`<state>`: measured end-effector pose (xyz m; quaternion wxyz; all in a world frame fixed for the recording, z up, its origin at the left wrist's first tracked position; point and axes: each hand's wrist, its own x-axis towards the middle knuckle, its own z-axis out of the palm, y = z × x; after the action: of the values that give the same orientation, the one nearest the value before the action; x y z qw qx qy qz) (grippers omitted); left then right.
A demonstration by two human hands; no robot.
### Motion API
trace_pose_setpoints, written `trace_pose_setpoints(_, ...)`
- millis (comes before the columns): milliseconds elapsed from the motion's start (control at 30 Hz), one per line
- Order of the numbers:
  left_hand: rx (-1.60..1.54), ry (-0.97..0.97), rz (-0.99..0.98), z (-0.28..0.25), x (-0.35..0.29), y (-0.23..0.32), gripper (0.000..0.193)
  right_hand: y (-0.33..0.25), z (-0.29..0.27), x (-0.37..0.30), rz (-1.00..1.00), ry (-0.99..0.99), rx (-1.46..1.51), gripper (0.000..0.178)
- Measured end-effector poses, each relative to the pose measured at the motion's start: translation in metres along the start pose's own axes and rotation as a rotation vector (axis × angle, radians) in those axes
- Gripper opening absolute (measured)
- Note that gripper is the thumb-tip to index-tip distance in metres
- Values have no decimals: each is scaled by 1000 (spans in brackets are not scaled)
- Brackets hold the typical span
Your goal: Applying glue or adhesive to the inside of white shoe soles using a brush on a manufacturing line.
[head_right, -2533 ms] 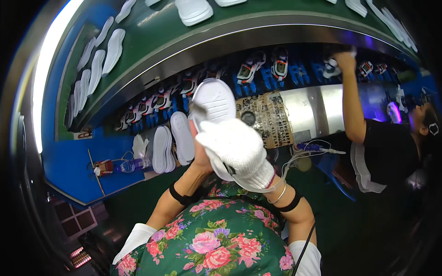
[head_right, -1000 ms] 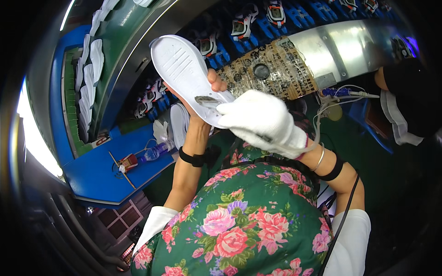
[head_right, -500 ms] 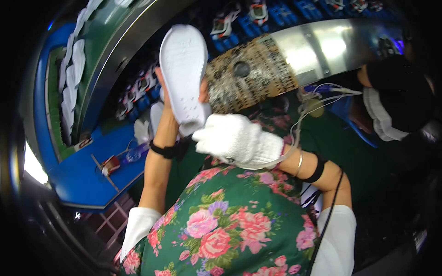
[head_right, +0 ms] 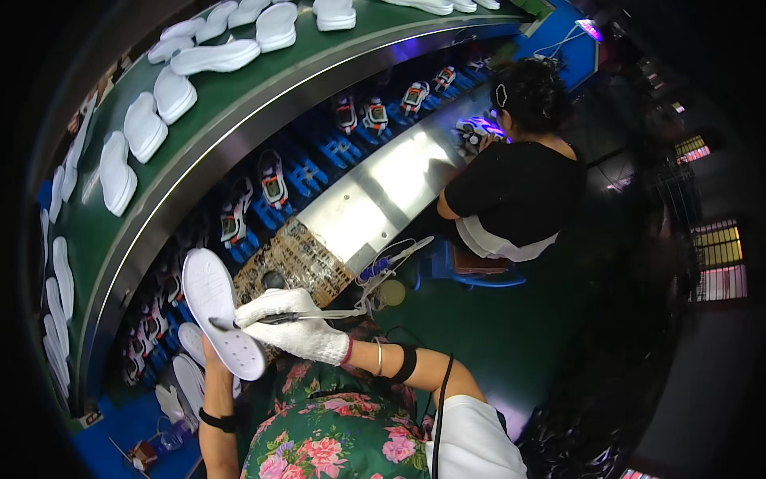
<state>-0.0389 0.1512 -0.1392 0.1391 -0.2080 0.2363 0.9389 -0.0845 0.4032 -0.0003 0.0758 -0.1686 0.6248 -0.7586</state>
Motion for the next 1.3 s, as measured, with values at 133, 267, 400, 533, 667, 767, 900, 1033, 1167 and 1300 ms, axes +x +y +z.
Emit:
trace_pose_setpoints(133,115,-143,12,70,-4,-13,58,1,-15,11,-226,-69,-282,17)
trace_pose_setpoints(267,155,-175,-80,47,-18,0,56,4,-18,5,-305,-150,-330,14)
trace_pose_setpoints(400,-132,39,46,64,-31,-5,64,1,-11,-4,-397,-127,-317,14)
trace_pose_setpoints(533,-111,-233,69,31,-39,-7,74,-10,-4,-8,-484,-67,-338,18)
trace_pose_setpoints(667,-18,-212,7,39,-37,-32,98,-16,-14,-2,-492,-20,-421,23)
trace_pose_setpoints(767,-367,-173,-109,52,-23,-44,85,-26,-21,5,-513,-2,-524,24)
trace_pose_setpoints(900,-663,-330,-277,100,-31,-45,83,-22,-15,18,-520,49,-542,23)
trace_pose_setpoints(1033,-503,-385,-198,85,-37,-48,78,-20,-8,29,-654,-34,-678,36)
trace_pose_setpoints(1167,-249,-221,-128,53,-35,-48,69,-23,14,19,-672,-34,-786,32)
trace_pose_setpoints(1300,-219,-225,-130,63,-36,-40,69,-27,21,14,-554,-142,-611,31)
